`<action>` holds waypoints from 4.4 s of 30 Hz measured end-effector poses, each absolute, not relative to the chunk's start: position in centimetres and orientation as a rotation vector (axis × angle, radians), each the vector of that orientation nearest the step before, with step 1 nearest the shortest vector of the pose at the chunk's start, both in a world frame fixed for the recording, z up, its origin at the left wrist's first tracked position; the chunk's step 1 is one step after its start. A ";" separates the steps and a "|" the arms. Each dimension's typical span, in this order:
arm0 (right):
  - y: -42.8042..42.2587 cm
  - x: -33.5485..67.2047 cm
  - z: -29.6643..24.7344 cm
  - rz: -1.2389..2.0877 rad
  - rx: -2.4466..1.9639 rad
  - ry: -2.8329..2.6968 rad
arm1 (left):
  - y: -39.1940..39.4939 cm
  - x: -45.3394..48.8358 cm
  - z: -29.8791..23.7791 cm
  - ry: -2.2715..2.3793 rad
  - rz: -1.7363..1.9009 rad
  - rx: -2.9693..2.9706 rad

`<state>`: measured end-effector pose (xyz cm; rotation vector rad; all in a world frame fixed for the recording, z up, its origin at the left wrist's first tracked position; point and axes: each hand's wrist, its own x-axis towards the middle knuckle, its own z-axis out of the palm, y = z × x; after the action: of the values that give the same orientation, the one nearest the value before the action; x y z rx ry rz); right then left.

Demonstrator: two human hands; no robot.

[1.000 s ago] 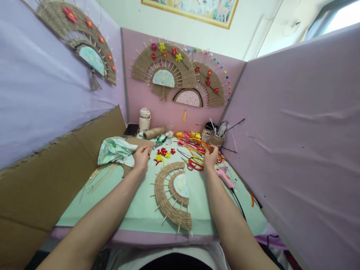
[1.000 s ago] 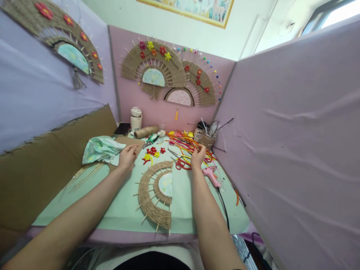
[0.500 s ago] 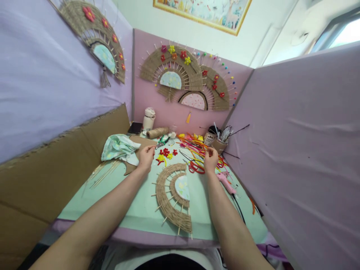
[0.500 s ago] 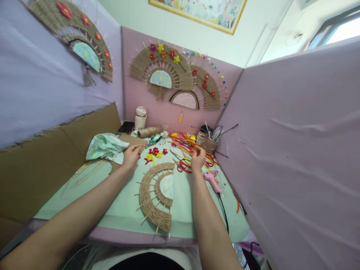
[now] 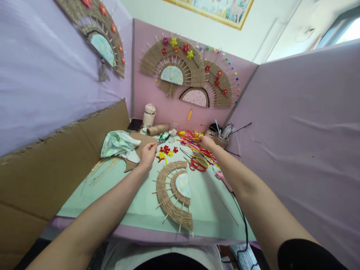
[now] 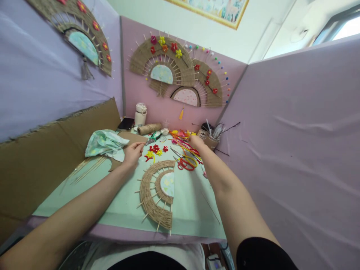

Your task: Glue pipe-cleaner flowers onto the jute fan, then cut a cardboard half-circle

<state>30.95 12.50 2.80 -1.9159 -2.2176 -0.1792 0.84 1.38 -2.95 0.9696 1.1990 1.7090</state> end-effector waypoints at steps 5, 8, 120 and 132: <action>13.4 30.7 0.9 -0.138 -2.083 -2.363 | 1.3 0.9 -2.9 1.189 1.694 0.964; 13.7 30.2 -0.3 -0.151 -2.150 -2.376 | 1.2 1.0 -2.9 1.181 1.688 0.954; 1.9 26.6 -2.8 1.035 -0.861 -0.989 | 0.5 -0.4 0.7 0.640 1.204 0.835; 1.0 27.5 -1.2 1.390 -0.407 -0.845 | 0.5 -0.4 0.1 0.825 0.970 1.009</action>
<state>27.52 0.99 -1.19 -0.4067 -0.8445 1.3904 -0.45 0.52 0.12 1.0088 0.8254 0.9698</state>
